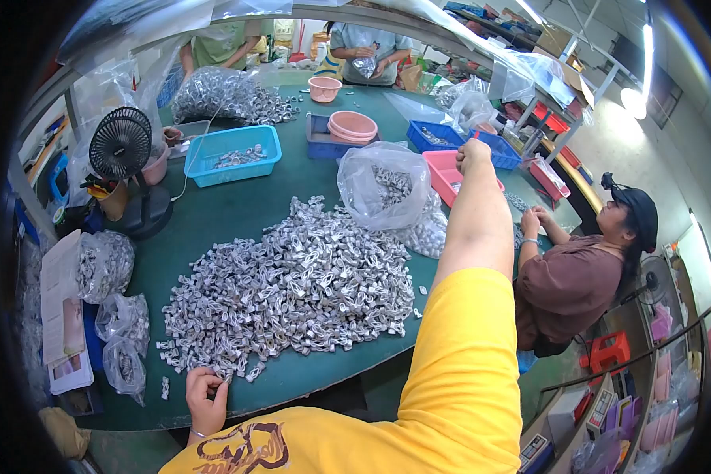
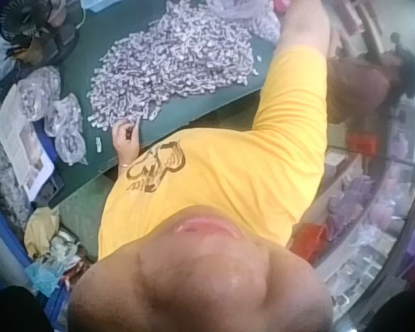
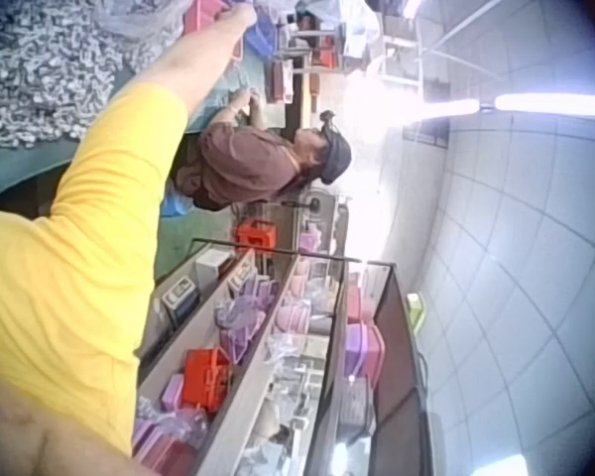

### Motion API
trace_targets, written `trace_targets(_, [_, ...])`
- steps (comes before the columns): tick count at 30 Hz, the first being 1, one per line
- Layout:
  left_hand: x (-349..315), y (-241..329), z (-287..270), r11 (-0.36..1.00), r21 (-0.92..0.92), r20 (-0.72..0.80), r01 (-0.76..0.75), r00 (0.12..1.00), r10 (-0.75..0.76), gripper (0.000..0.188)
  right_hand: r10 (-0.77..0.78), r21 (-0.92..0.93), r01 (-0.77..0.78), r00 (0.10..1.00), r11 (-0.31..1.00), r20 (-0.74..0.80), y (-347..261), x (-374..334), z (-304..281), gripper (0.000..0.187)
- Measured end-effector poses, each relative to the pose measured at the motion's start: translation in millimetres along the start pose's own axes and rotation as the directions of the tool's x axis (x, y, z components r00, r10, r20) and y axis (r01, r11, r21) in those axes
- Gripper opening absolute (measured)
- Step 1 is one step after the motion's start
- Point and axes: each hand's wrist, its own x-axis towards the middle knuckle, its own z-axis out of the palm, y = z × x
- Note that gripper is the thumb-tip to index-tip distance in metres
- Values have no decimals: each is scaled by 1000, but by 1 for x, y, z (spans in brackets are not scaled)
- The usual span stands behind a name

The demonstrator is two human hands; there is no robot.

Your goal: The person assembles small metal components by hand at a workbench. They pick up individual metal pieces from a large pile, fit them together, and place the completed units into a clear plastic bag or onto a tray.

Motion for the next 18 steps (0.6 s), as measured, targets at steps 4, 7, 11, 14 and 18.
trace_targets(4, [0,1,1,1000,-1,6,-14,1000,14,12,-72,70,71,997,995,22,-1,6,-10,15])
trace_targets(7, [1,0,2,1000,-7,12,-18,1000,18,12,-65,75,64,998,995,11,-1,1,-13,16])
trace_targets(11, [-3,-2,-2,1000,-16,-10,-15,1000,15,12,29,54,-30,1000,998,7,1,-14,8,29])
trace_targets(14, [-1,0,-1,1000,-12,-15,-15,1000,15,12,41,64,-39,999,997,-22,3,-7,3,30])
trace_targets(18, [1,2,-1,999,-16,-22,-45,999,44,15,73,194,-56,994,979,-83,2,8,7,21])
